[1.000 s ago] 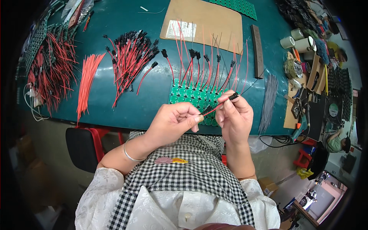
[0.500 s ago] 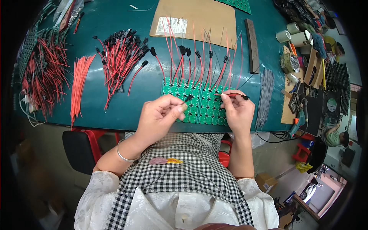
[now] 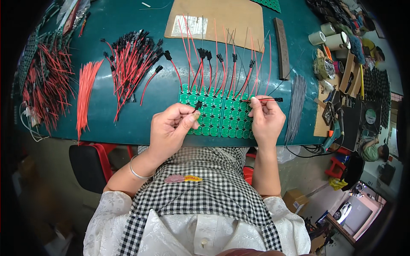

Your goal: The recorder is assembling multiple printed circuit boards by inserting bundles of red and black wires into their respective connection points on each board.

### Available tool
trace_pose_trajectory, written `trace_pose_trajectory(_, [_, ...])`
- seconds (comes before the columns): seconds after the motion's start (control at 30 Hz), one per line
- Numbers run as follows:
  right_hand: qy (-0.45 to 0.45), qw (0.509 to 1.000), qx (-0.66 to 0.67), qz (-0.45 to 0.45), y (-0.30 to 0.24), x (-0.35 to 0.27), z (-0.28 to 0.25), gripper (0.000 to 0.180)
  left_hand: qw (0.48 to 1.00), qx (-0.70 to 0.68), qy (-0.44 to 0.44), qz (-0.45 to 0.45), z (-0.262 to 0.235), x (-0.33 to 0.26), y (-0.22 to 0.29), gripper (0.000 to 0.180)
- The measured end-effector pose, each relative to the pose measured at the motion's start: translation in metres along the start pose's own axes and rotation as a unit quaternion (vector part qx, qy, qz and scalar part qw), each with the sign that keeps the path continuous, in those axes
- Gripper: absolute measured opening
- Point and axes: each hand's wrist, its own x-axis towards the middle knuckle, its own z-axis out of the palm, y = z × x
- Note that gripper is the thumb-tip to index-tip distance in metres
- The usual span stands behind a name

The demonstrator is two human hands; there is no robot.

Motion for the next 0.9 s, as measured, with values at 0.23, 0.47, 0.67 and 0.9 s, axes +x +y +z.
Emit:
trace_pose_trajectory(0.23, [-0.005, 1.000, -0.014, 0.000, 0.0018, 0.0008, -0.0012, 0.018, 1.000, 0.008, -0.005, -0.001, -0.0015, -0.0001, -0.0016, 0.012])
trace_pose_trajectory(0.47, [-0.007, 1.000, -0.004, -0.015, 0.0017, 0.0013, -0.0018, 0.016, 1.000, 0.003, -0.005, 0.002, -0.0017, -0.0009, -0.0022, 0.012])
trace_pose_trajectory(0.67, [-0.011, 1.000, 0.001, -0.017, 0.0047, 0.0023, -0.0023, 0.014, 1.000, 0.002, -0.009, 0.013, -0.0040, -0.0009, -0.0078, 0.014])
trace_pose_trajectory(0.9, [-0.037, 0.998, -0.028, -0.042, -0.0006, 0.0023, -0.0040, 0.013, 1.000, 0.006, -0.013, 0.013, -0.0040, -0.0012, -0.0067, 0.013])
